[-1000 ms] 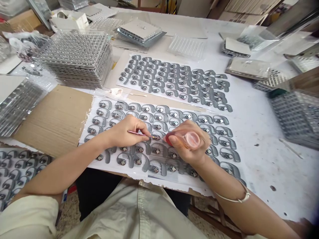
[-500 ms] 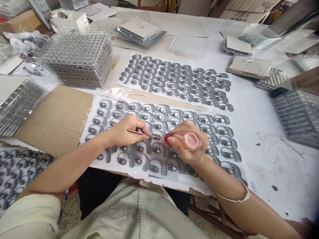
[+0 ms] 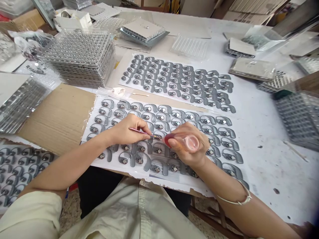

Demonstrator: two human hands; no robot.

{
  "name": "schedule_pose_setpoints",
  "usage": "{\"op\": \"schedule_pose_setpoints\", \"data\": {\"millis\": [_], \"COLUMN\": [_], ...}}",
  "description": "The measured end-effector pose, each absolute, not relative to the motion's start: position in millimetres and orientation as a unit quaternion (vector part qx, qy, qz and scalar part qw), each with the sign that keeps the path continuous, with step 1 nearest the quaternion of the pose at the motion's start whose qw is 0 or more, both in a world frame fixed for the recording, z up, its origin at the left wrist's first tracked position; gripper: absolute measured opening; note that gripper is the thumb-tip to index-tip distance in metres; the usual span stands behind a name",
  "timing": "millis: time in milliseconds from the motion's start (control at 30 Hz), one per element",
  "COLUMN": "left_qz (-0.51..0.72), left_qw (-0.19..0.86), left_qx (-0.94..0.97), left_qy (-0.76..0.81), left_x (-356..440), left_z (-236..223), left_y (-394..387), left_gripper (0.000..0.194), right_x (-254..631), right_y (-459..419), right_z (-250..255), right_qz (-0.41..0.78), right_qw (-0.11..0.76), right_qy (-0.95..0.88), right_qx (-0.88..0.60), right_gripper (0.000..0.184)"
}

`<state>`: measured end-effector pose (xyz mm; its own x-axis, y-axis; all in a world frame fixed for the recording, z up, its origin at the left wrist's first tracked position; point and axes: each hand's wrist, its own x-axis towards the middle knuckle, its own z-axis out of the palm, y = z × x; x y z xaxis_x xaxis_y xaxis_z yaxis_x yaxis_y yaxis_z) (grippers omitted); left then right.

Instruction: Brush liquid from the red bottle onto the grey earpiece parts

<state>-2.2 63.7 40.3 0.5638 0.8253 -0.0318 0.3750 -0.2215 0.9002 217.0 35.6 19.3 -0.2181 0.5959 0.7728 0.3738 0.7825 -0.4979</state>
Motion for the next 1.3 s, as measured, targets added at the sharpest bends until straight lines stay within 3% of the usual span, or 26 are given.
{"op": "schedule_pose_setpoints", "data": {"millis": [1067,1167,1300], "left_qz": [0.234,0.233,0.227], "left_qw": [0.485,0.49,0.479], "left_qx": [0.74,0.729,0.73], "left_qy": [0.402,0.416,0.432], "left_x": [-3,-2,1], "left_z": [38,39,47], "left_y": [63,61,55], "left_gripper": [0.007,0.009,0.01], "right_x": [216,218,229], "right_y": [35,39,52], "right_z": [19,20,30], "right_qz": [0.116,0.165,0.261], "right_qw": [0.537,0.577,0.678], "right_qy": [-0.773,-0.73,-0.6], "right_qx": [-0.317,-0.328,-0.336], "right_gripper": [0.011,0.011,0.026]}}
